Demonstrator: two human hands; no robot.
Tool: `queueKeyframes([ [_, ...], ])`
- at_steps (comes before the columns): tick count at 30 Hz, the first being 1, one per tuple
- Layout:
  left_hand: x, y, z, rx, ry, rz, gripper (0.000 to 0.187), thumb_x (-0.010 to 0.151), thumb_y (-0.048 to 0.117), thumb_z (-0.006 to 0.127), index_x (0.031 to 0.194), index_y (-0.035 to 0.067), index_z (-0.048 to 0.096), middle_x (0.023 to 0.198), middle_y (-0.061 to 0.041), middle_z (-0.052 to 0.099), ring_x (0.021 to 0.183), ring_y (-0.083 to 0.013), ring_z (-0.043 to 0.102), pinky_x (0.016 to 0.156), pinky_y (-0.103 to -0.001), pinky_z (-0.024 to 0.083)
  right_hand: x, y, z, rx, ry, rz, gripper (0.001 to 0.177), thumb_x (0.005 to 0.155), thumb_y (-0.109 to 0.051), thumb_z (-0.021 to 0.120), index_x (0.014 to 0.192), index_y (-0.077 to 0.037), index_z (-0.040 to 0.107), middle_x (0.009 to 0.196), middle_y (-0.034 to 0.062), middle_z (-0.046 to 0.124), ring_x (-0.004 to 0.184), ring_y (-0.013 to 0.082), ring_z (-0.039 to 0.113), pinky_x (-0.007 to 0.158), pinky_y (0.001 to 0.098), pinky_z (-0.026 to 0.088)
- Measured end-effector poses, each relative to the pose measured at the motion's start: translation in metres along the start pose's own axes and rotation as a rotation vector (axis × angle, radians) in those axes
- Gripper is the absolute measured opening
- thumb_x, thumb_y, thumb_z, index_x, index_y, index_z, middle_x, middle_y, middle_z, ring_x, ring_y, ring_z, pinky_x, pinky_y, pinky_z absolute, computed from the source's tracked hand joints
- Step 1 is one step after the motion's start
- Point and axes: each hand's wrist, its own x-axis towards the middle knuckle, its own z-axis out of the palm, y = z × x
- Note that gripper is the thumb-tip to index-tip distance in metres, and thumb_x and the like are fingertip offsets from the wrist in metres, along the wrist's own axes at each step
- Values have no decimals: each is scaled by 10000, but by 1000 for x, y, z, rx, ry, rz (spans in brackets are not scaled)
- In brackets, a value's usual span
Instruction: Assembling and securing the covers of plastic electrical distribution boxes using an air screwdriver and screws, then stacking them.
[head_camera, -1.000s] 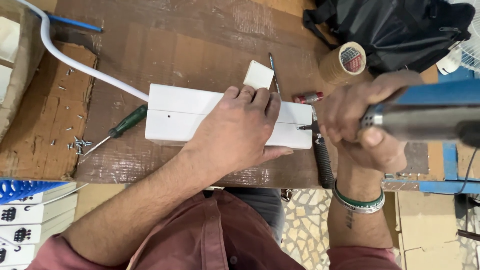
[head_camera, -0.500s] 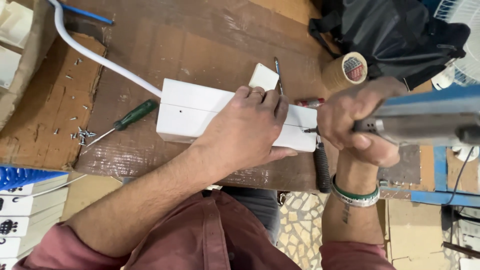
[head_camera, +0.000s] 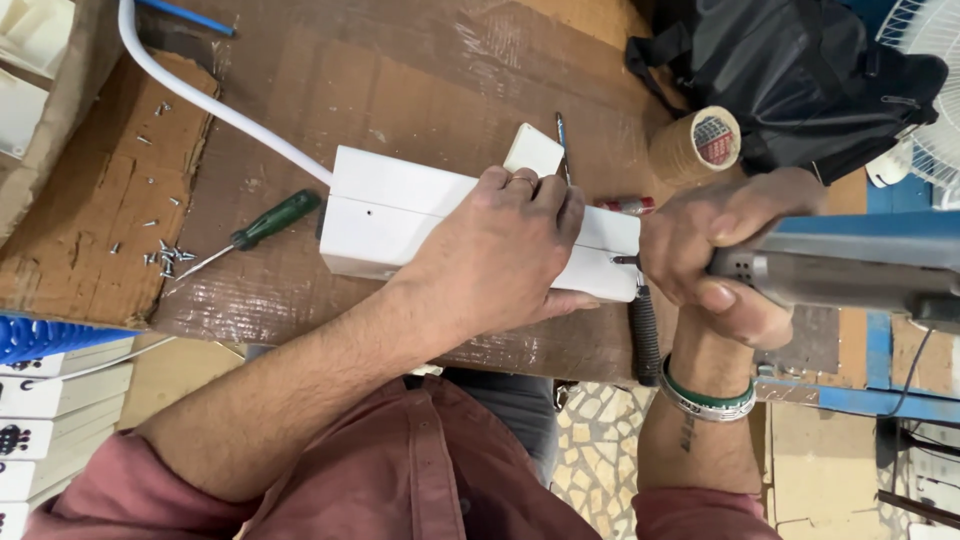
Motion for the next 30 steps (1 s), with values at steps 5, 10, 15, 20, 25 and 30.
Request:
queueKeyframes([
  [5,0,0,2,-30,3,-6,844,954,806,534,1090,-13,685,925,-146,655,812,-265,621,775,-389,483,1,0,-2,-1,-19,5,272,829,-77,616,1064,-143,494,597,-73,452,384,19,351,366,185,347],
  [10,0,0,5,-57,-24,-4,890,972,812,506,1163,-41,674,941,-154,670,830,-268,643,814,-402,503,1,2,-5,-31,-6,-13,271,811,-63,615,1054,-146,528,616,-84,468,444,20,413,401,164,413],
  [15,1,0,4,-64,-52,5,874,965,806,532,1146,-39,669,918,-144,659,822,-267,640,806,-404,500,-1,2,-1,-52,29,-10,264,803,-107,633,1018,-156,488,584,-64,468,415,31,406,387,167,404],
  [20,1,0,4,-60,-37,1,874,974,811,510,1131,-32,678,914,-143,656,809,-263,632,799,-402,501,-2,1,0,2,9,1,263,818,-78,624,1043,-141,503,599,-72,454,401,18,362,384,173,368],
  [25,1,0,4,-32,-85,8,885,980,818,489,1181,-24,670,962,-150,668,851,-267,638,822,-411,499,-6,4,-7,-11,17,13,280,822,-108,652,1086,-107,558,585,-55,486,418,46,397,402,186,391],
  [30,0,1,3,-93,-26,-17,836,932,788,580,1108,-25,665,934,-149,642,840,-285,623,839,-424,482,-4,3,-3,-26,56,34,259,804,-89,649,1013,-145,507,591,-66,478,426,34,411,395,172,400],
])
